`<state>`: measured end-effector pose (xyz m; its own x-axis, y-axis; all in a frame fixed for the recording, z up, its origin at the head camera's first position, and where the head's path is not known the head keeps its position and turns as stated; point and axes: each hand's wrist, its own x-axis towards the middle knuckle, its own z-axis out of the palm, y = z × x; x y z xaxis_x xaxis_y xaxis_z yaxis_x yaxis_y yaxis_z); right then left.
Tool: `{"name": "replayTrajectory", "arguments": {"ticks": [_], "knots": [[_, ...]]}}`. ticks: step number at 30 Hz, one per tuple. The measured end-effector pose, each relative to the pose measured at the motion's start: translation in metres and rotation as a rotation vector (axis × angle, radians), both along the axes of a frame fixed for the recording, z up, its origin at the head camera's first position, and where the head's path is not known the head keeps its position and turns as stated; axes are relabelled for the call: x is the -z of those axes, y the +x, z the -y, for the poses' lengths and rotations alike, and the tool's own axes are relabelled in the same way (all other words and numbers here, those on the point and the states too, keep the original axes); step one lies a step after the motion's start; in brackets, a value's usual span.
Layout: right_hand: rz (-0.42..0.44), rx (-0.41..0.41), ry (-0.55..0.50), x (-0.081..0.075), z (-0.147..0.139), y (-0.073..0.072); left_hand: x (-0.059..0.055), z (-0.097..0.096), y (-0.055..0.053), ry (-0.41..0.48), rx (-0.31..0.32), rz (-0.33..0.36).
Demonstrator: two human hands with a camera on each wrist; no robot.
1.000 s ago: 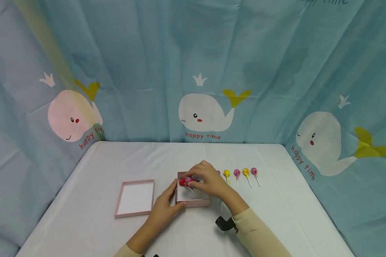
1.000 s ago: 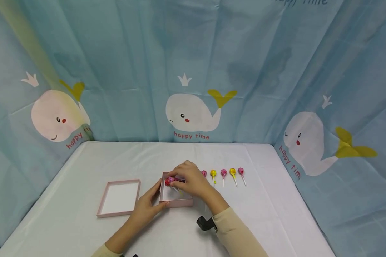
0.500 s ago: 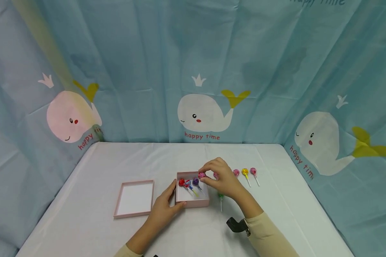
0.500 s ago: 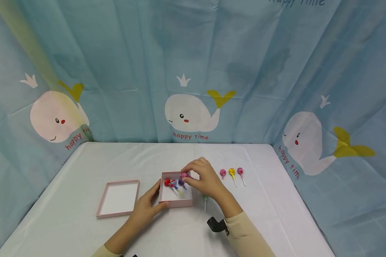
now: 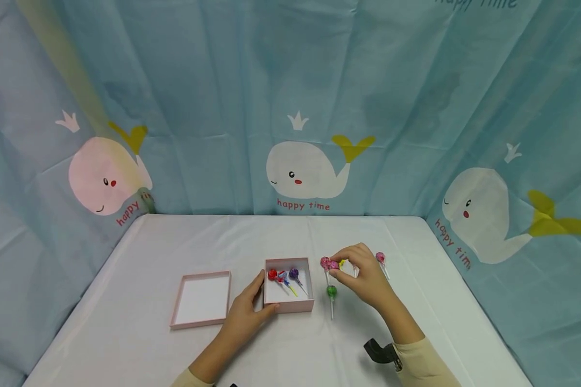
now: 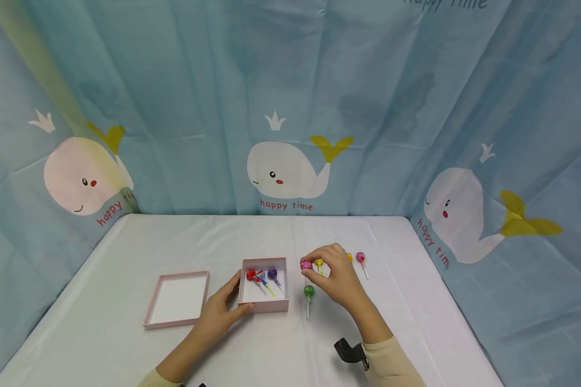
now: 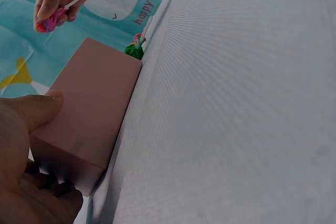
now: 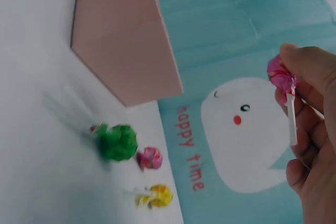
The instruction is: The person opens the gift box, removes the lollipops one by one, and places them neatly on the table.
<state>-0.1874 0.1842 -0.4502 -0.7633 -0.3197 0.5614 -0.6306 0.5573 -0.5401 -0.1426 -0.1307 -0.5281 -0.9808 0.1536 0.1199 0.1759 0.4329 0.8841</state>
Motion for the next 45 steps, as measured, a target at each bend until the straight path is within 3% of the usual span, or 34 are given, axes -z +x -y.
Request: {"name": "replayTrajectory", "arguments": {"ticks": [14, 35, 45], "knots": [[0.064, 0.108, -0.006, 0.024, -0.029, 0.010, -0.001, 0.000, 0.000, -0.010, -0.017, 0.023], [0.380, 0.254, 0.018, 0.051, -0.038, 0.010, -0.003, -0.001, 0.000, -0.015, -0.001, 0.005], [0.417, 0.273, 0.056, 0.068, -0.032, 0.008, -0.003, -0.001, 0.002, -0.007, -0.006, 0.014]]}}
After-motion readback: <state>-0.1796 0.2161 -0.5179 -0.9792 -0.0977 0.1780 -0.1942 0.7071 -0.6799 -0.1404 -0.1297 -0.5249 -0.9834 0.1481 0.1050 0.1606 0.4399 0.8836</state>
